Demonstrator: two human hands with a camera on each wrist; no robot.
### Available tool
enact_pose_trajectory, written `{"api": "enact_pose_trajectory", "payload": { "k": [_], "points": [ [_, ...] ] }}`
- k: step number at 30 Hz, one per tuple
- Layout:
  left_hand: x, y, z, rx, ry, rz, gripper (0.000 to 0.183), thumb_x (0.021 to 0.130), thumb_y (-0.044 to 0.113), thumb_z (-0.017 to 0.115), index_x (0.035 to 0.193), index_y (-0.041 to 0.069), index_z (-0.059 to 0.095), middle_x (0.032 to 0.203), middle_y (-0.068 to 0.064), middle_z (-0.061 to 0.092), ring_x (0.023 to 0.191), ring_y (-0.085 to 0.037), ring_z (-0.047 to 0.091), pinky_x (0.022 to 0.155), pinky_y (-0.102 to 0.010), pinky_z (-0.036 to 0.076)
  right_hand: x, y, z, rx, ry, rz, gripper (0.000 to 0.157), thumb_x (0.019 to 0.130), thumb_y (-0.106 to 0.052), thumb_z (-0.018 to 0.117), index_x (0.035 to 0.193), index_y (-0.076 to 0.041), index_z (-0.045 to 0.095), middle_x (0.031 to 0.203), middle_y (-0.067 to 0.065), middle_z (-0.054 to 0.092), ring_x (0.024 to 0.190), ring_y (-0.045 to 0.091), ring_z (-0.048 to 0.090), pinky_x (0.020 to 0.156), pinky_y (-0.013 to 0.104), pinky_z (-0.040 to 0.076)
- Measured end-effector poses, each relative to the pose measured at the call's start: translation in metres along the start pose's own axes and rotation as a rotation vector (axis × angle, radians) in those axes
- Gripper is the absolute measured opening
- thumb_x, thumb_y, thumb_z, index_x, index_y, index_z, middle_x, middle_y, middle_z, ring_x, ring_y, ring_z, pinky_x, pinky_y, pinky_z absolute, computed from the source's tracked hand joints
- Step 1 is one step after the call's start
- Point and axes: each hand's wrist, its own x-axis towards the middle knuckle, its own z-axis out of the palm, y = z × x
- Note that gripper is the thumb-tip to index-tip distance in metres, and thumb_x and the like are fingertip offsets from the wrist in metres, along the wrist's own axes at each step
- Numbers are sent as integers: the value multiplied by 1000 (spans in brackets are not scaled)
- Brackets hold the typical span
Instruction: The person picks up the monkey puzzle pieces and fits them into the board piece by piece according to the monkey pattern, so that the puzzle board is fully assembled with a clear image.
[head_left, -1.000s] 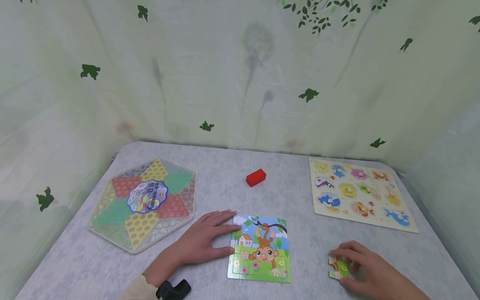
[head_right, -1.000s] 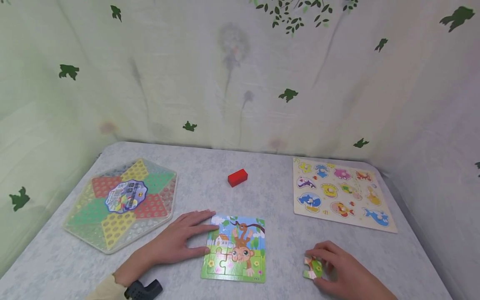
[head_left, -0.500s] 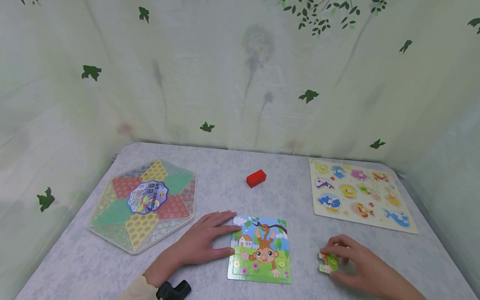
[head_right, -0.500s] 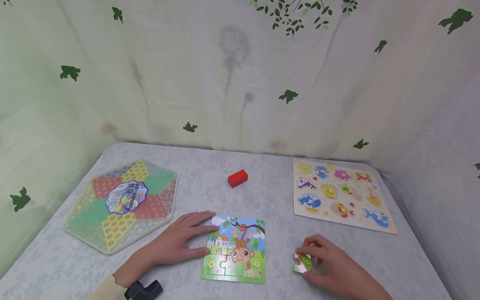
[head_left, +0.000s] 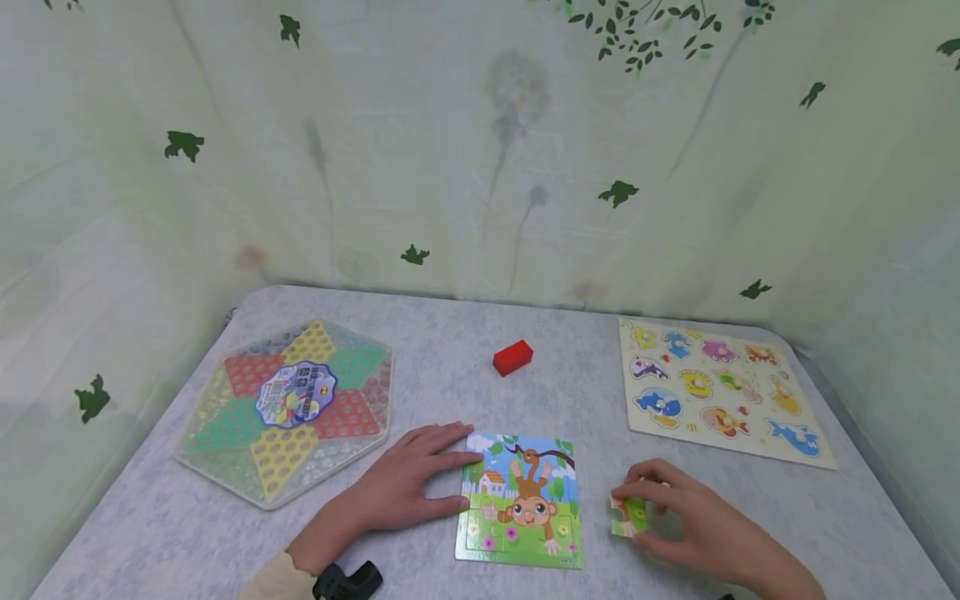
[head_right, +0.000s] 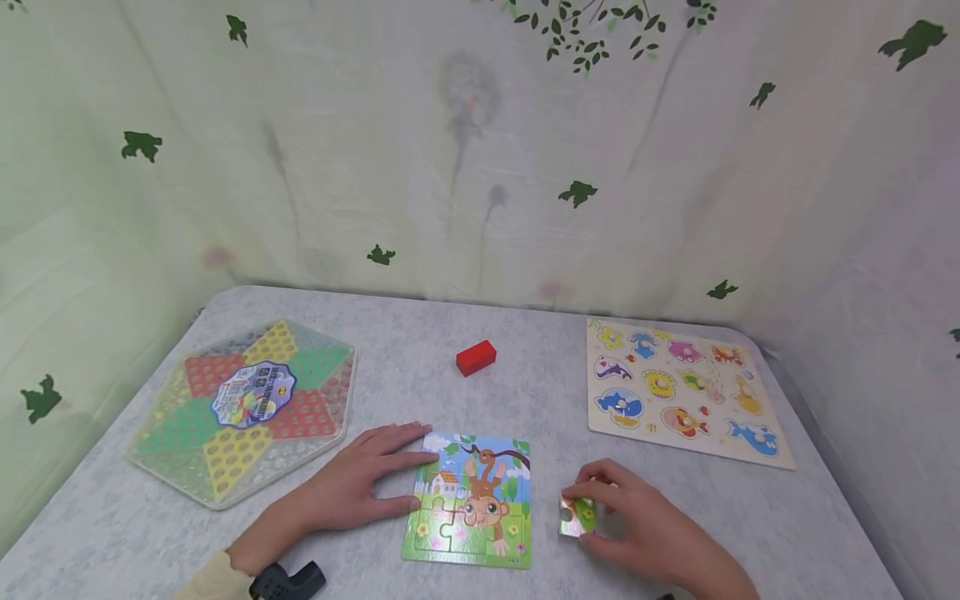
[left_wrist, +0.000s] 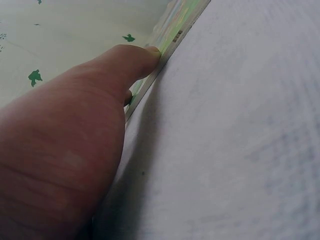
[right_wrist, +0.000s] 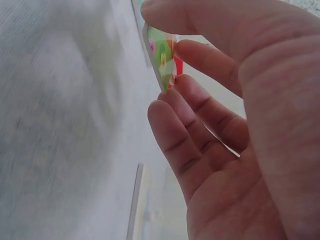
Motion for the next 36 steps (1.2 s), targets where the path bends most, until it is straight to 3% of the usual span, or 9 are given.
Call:
{"api": "enact_pose_trajectory", "payload": {
  "k": [15,36],
  "points": [
    [2,0,-2,5,17,19,56,95,58,66,144,34,61,162,2,43,151,-22,38,118,-50,35,18,-19,9,65,-23,-135,34,90,-31,81,123,-37,71,125,-12,54,96,4,56,76,21,55],
    [1,-1,0,4,16,18,56,95,59,66,144,34,61,162,2,43,150,-22,39,118,-50,35,34,-36,24,66,-81,-203,32,94,-37,77,125,-36,72,125,-13,53,98,3,54,78,20,53]
  ]
}}
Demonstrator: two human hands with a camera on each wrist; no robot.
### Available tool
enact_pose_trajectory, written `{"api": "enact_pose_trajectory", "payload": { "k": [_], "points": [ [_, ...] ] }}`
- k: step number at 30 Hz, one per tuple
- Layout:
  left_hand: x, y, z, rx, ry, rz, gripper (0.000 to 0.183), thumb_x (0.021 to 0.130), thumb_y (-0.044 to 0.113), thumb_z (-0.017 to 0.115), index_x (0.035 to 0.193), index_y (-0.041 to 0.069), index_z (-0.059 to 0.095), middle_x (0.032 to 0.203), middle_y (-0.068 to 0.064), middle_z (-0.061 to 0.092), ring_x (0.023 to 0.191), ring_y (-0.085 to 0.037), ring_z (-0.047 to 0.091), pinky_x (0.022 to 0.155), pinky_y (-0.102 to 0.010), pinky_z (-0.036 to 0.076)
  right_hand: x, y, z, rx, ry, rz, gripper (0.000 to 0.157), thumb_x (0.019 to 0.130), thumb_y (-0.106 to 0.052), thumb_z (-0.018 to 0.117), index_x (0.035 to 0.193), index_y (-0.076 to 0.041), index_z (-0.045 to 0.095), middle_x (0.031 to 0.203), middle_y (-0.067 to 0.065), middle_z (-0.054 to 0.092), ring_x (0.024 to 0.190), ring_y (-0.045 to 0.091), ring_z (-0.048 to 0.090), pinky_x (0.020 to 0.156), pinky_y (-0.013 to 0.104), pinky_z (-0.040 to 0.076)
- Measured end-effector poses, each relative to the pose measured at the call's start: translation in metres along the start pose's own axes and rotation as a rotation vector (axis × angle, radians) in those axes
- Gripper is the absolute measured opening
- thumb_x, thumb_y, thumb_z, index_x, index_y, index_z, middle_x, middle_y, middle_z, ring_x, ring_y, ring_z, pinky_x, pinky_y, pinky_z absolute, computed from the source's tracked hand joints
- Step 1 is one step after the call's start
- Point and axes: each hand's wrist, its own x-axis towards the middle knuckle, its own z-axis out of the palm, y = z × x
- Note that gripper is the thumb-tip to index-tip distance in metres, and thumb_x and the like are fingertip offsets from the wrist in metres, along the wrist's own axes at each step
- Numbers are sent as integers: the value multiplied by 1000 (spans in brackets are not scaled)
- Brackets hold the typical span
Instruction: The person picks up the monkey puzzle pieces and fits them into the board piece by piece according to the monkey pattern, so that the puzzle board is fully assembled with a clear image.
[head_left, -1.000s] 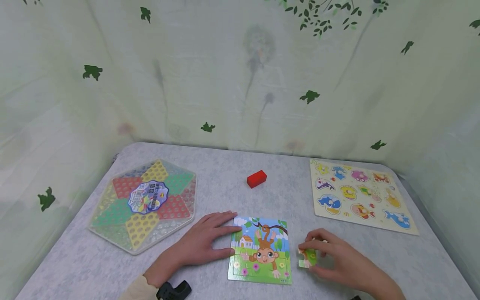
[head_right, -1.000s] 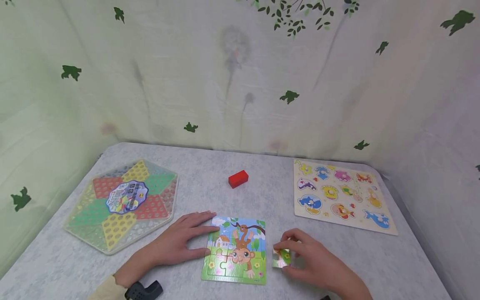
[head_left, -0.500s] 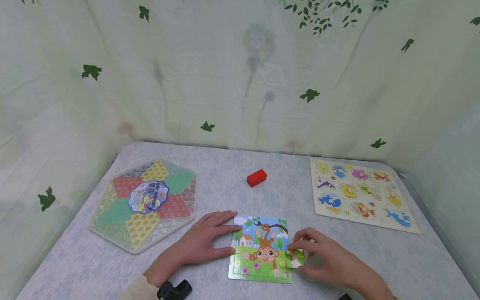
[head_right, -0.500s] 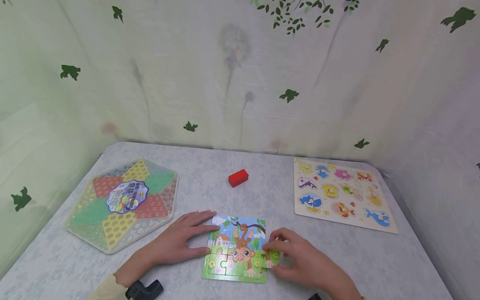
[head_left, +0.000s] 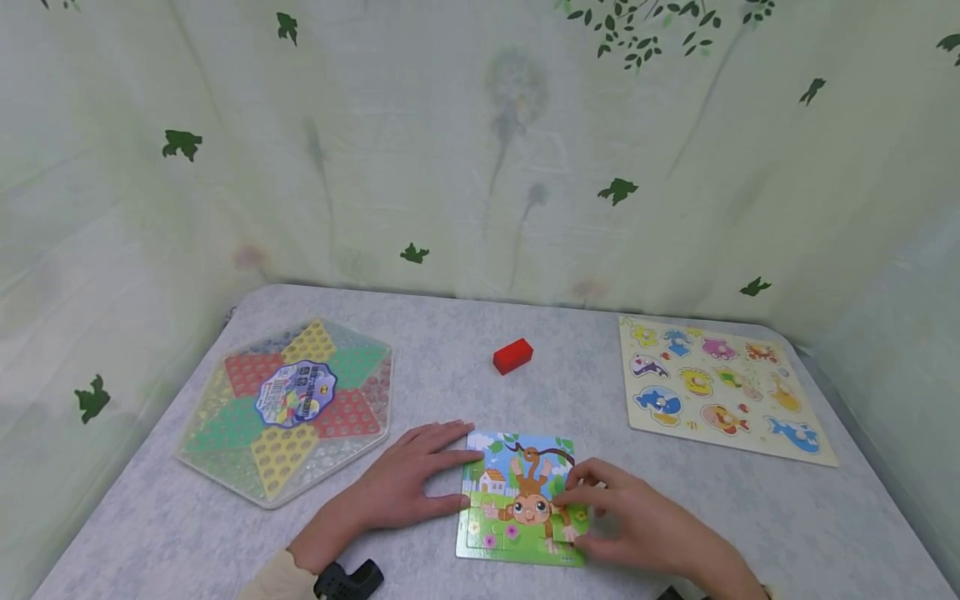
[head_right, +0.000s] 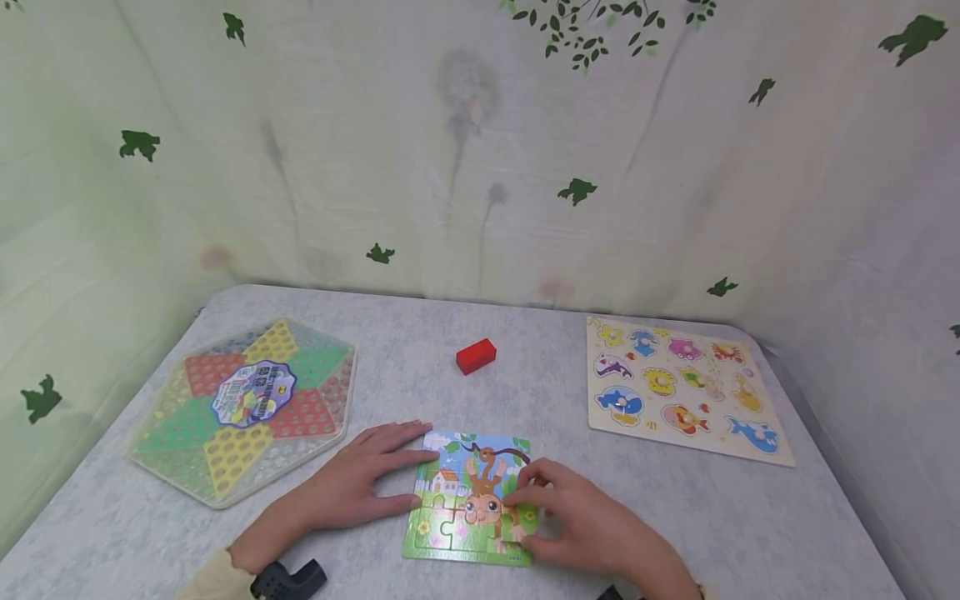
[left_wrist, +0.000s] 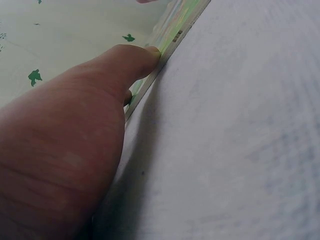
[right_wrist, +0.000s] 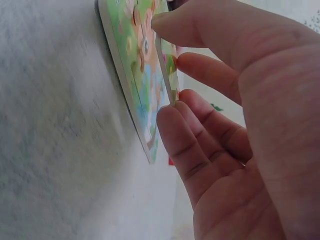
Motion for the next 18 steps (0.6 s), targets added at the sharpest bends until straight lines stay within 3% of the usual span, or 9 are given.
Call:
{"api": "enact_pose_trajectory", "payload": {
  "k": [18],
  "points": [
    [0,0,1,-6,-2,1,56,95,59,65,145,34,61,162,2,43,151,-22,38,119,-51,34,6,0,18,-58,-4,-84,33,93,-33,78,125,-31,73,122,-13,53,102,2,53,83,21,51]
  ]
}}
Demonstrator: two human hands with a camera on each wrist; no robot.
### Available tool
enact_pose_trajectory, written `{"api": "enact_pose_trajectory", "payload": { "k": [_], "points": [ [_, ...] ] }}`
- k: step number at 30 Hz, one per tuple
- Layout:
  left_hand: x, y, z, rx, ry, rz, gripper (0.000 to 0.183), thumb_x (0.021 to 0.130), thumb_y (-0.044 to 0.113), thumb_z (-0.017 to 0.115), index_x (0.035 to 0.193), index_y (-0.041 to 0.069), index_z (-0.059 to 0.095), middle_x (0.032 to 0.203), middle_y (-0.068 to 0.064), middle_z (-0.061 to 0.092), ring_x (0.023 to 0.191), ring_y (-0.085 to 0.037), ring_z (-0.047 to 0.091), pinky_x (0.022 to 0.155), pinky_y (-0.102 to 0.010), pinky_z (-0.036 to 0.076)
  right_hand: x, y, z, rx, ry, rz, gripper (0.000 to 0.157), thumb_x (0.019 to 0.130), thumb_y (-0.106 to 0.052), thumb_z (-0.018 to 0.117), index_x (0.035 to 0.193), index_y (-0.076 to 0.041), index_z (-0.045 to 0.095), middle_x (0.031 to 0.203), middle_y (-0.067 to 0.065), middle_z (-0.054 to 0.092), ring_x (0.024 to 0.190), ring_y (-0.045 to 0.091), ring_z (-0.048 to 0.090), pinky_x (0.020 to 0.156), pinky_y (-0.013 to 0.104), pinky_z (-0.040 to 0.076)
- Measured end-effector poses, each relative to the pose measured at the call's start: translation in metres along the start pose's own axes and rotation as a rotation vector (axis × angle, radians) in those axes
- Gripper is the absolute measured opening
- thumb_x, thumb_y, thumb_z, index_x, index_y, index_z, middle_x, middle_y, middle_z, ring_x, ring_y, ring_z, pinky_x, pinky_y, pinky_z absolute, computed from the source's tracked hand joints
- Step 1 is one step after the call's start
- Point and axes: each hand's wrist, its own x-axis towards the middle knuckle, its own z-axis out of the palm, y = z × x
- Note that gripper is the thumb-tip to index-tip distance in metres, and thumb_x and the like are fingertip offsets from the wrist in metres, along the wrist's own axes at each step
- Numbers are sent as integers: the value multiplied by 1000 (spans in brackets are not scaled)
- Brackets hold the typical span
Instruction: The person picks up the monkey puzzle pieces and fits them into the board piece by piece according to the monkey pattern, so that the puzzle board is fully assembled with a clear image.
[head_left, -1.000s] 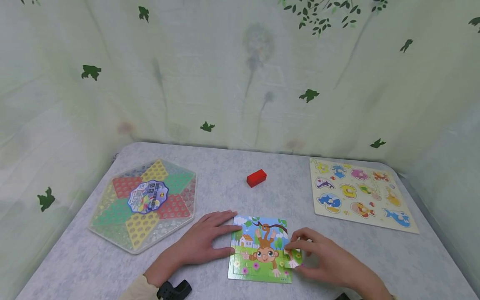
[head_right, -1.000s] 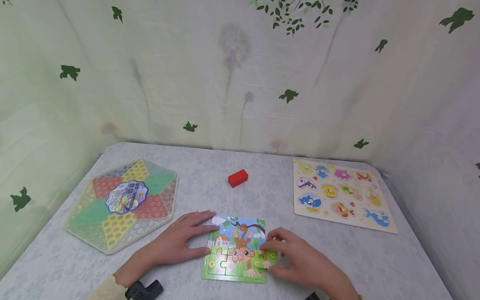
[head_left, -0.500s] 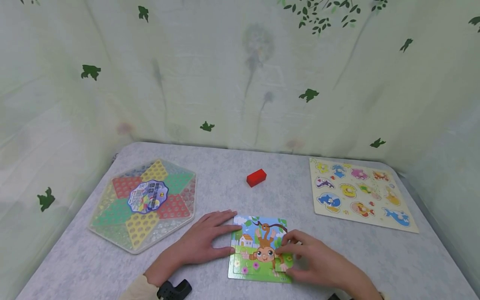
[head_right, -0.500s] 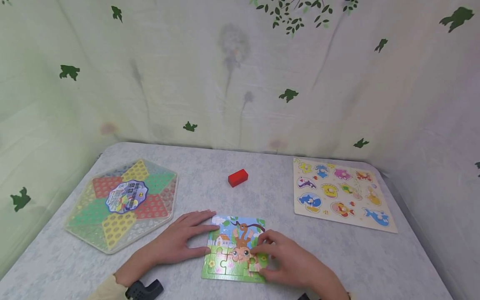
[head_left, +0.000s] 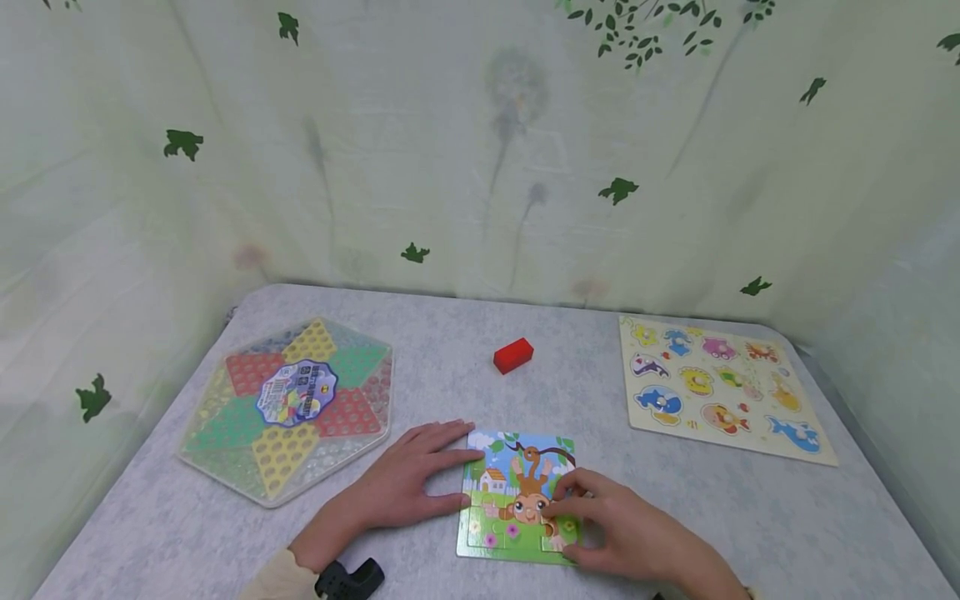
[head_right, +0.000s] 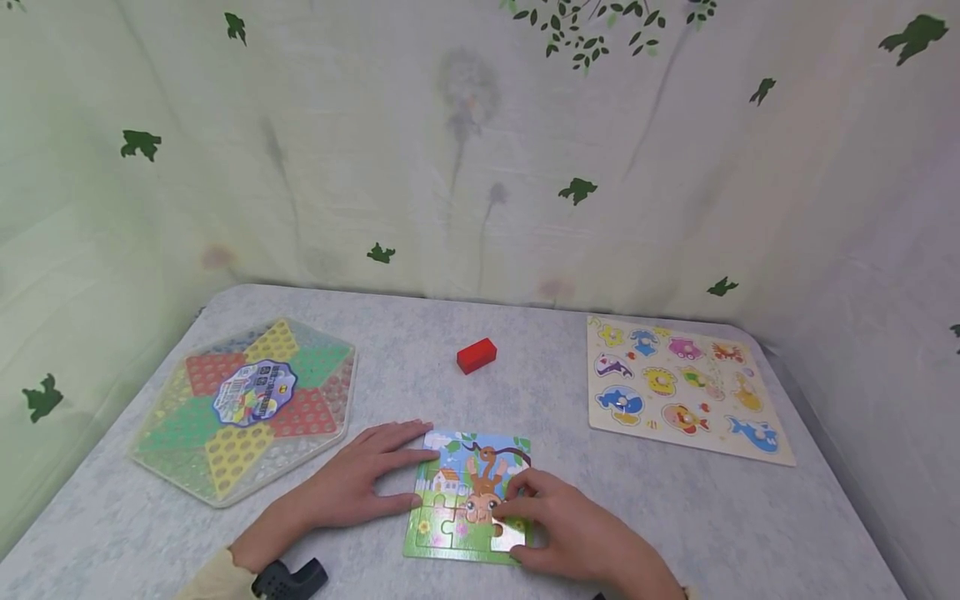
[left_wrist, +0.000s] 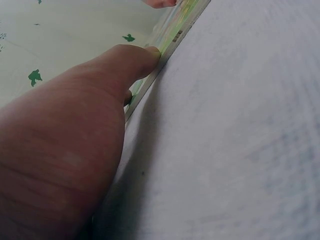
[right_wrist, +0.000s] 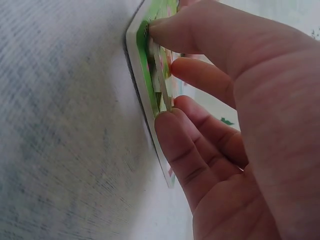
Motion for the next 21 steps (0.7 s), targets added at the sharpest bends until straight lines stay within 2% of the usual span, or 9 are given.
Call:
{"api": "enact_pose_trajectory", "payload": {
  "k": [4,11,16,21],
  "points": [
    [0,0,-1,4,8,7,56,95,58,66,144,33,61,162,1,43,150,-23,39,118,-51,35,1,0,1,-3,-9,-4,32,94,-34,76,126,-31,73,121,-14,53,101,1,53,82,20,51],
    [0,0,-2,6,6,3,56,95,59,66,145,34,61,162,1,43,150,-22,39,119,-50,34,3,-4,-1,14,-56,54,31,94,-36,75,125,-32,73,121,-14,53,103,2,52,84,22,52],
    [0,0,-2,8,3,-1,56,95,59,66,145,34,60,162,1,43,151,-22,38,119,-50,34,2,-5,-3,-27,-75,87,33,96,-39,74,128,-34,73,123,-15,54,107,4,51,89,25,52],
    [1,1,-2,2,0,-3,56,95,60,65,145,34,60,162,2,43,151,-22,38,119,-51,34,-1,-5,0,-58,-40,78,33,97,-45,70,129,-34,72,125,-16,55,112,6,51,93,27,53]
  ]
}}
